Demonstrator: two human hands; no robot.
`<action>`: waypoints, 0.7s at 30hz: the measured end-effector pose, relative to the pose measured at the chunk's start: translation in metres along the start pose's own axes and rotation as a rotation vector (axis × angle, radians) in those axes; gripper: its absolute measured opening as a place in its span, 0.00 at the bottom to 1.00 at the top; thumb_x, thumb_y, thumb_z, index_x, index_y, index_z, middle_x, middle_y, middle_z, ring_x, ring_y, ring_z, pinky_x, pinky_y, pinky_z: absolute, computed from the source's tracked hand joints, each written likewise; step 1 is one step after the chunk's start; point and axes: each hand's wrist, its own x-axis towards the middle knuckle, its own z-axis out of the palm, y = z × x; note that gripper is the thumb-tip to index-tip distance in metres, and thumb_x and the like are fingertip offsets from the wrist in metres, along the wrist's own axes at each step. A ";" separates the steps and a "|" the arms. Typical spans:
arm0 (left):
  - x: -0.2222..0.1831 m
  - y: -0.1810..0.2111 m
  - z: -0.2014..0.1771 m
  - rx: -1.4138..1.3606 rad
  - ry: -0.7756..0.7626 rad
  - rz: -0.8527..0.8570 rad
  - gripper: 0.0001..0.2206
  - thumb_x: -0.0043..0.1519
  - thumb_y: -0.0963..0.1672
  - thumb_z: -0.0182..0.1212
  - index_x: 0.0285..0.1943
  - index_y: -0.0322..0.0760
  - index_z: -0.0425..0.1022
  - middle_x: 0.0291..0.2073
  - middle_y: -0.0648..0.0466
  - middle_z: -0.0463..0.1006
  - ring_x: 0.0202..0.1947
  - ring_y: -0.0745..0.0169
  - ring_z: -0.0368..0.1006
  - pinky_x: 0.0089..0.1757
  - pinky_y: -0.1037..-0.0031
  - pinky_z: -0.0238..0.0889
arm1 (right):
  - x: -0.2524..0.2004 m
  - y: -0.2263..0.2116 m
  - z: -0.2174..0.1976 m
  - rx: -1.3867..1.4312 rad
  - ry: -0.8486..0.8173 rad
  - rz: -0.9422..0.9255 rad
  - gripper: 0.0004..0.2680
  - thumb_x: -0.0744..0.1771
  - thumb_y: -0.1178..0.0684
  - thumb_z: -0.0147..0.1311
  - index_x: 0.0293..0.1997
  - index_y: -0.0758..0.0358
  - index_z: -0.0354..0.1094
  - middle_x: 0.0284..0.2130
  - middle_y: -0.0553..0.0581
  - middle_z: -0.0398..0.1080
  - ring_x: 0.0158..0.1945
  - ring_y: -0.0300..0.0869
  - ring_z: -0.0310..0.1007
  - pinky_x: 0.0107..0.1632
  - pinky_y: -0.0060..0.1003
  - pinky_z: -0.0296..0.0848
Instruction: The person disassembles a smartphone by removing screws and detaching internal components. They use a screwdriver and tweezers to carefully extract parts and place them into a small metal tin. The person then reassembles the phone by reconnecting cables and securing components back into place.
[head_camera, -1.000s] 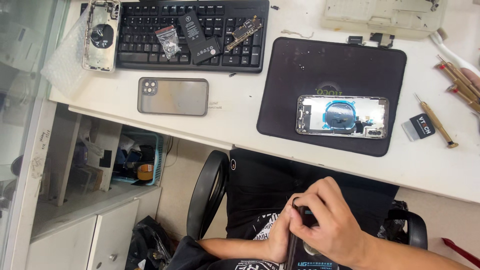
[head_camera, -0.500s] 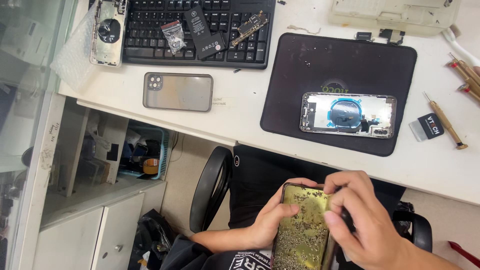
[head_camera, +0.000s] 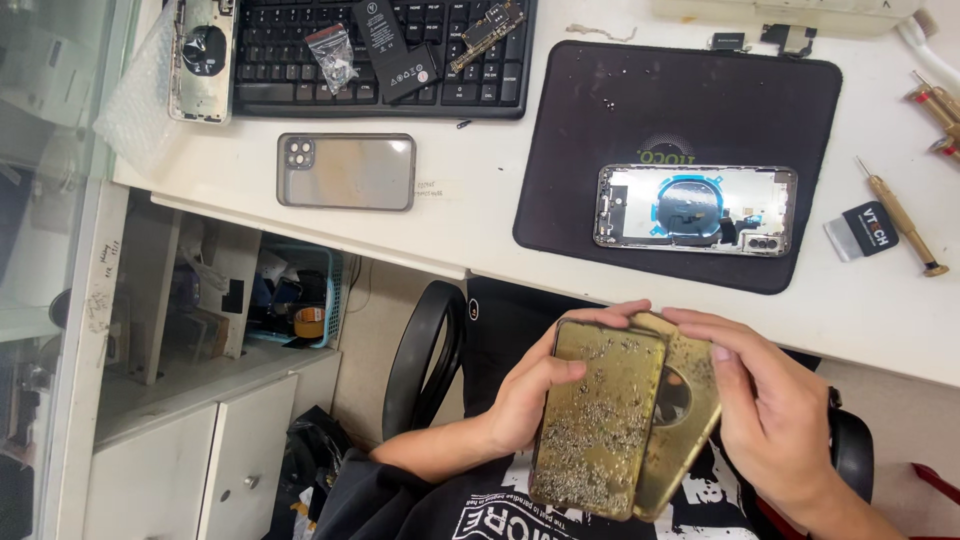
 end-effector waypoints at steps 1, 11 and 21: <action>0.005 0.001 -0.001 -0.014 -0.003 -0.011 0.25 0.65 0.45 0.49 0.71 0.27 0.55 0.78 0.38 0.52 0.73 0.47 0.59 0.68 0.58 0.57 | 0.003 0.001 0.004 0.027 0.020 -0.064 0.09 0.70 0.66 0.41 0.51 0.73 0.71 0.52 0.63 0.76 0.55 0.44 0.78 0.58 0.33 0.75; 0.036 0.016 -0.016 0.106 0.076 -0.131 0.25 0.66 0.42 0.46 0.74 0.34 0.52 0.60 0.42 0.66 0.60 0.56 0.68 0.58 0.64 0.65 | 0.026 0.001 0.035 0.407 0.118 -0.062 0.14 0.73 0.59 0.32 0.57 0.73 0.68 0.49 0.63 0.75 0.51 0.40 0.75 0.56 0.32 0.73; 0.028 0.080 -0.027 0.531 0.198 0.003 0.32 0.65 0.48 0.60 0.74 0.26 0.54 0.63 0.38 0.65 0.61 0.53 0.68 0.55 0.67 0.69 | 0.072 -0.021 0.065 0.328 0.190 -0.115 0.07 0.74 0.61 0.44 0.55 0.71 0.69 0.46 0.57 0.75 0.45 0.34 0.73 0.48 0.27 0.72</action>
